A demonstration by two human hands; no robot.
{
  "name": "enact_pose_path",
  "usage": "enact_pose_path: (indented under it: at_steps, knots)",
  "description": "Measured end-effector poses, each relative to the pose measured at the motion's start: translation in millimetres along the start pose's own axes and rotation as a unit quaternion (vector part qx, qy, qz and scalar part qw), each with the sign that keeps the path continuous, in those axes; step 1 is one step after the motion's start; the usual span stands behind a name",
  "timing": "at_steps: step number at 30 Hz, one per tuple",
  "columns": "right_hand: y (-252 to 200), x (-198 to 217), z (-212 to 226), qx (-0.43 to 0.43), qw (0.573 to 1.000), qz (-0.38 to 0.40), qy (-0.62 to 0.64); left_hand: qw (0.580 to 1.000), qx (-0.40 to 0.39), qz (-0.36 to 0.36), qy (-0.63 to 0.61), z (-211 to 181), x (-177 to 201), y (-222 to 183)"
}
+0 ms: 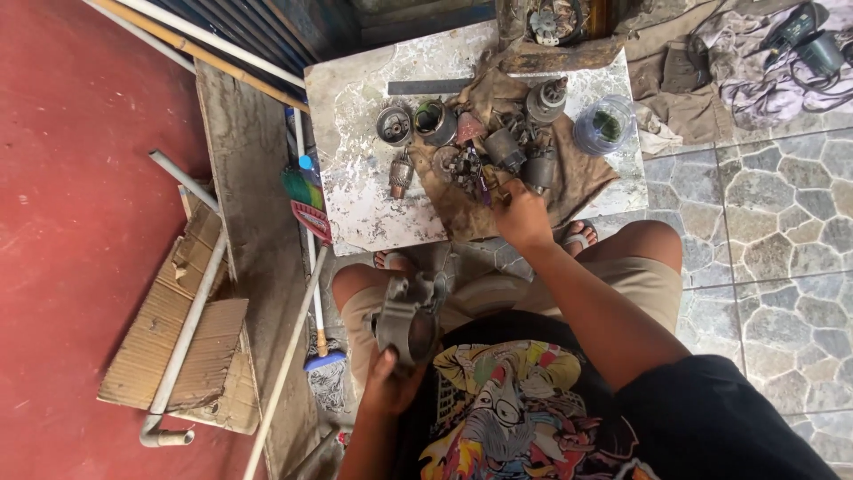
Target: Sanding a small metal component and cleaning a larger engine housing with a brush to remove debris.
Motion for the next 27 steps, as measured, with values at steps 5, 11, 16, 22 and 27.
enact_pose_path:
  at_steps: [5,11,16,22,27]
  knots:
    - [12.3,-47.7,-13.5,-0.054,0.993,0.084,-0.057,0.998,-0.034,-0.020,0.043,-9.7,-5.7,-10.5]
    - [16.3,-75.0,-33.2,-0.133,0.977,0.152,-0.066,0.998,-0.036,-0.019,0.040,-9.6,1.9,-16.1]
    - [14.8,-38.6,-13.8,-0.094,0.992,0.079,0.034,0.998,-0.032,-0.018,0.044,-7.0,-0.2,-11.9]
    - [5.7,6.5,-4.9,-0.122,0.989,0.049,0.073,0.999,-0.011,0.005,0.031,4.5,-3.9,-3.8]
    - [9.5,72.7,48.8,0.034,0.992,-0.097,0.075,1.000,-0.006,0.020,0.021,9.4,-8.2,2.0]
Point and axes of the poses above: each hand's wrist, its own y-axis towards the middle knuckle, its own x-axis out of the back of the hand, z = x × y, the point moved 9 cm from there along y, towards the middle knuckle, and after that the axes turned 6 degrees about -z, right-handed, at the moved point
